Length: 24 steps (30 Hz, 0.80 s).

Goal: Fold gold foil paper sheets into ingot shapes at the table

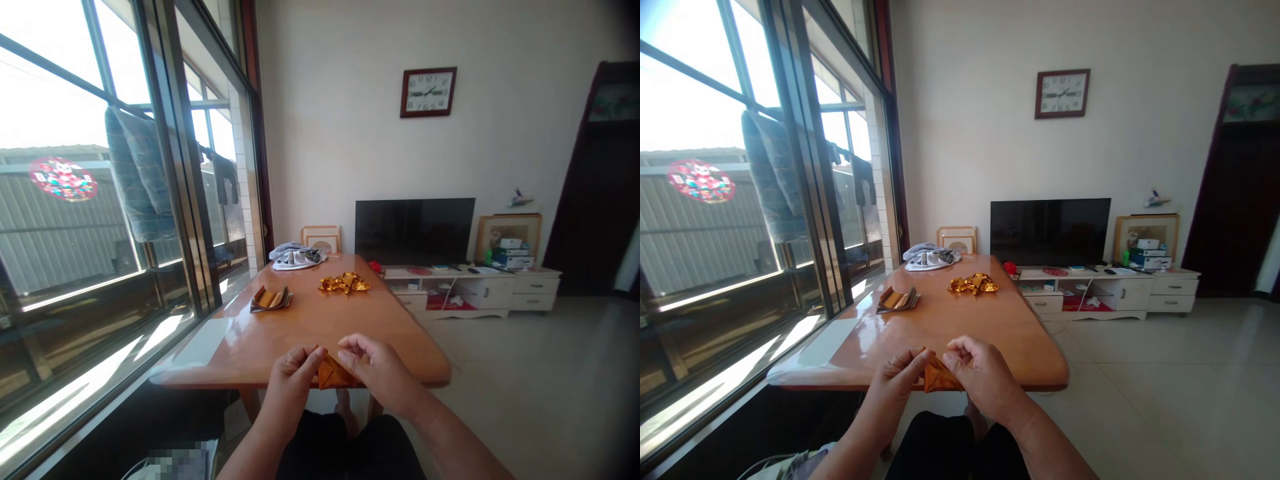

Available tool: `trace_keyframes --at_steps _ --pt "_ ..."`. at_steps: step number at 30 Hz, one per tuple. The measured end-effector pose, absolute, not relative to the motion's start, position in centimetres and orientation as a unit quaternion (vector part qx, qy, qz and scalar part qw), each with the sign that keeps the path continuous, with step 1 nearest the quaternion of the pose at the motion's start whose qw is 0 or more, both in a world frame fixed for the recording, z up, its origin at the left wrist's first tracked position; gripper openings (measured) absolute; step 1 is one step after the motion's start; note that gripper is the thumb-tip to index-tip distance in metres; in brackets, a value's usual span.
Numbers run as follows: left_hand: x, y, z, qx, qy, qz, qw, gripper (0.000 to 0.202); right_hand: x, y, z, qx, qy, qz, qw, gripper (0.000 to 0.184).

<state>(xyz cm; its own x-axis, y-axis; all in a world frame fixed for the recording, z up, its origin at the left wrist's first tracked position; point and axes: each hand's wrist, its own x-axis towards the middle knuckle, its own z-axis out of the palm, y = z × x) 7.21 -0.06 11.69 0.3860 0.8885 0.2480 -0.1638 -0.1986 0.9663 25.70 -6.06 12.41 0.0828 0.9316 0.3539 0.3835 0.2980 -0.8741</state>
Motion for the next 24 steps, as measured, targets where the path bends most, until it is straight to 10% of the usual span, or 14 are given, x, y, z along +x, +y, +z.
trace_keyframes --at_steps 24 --pt "8.6 -0.7 10.6 0.555 0.254 0.443 0.657 0.031 24.3 -6.2 10.1 -0.501 -0.567 0.302 0.58 0.03"
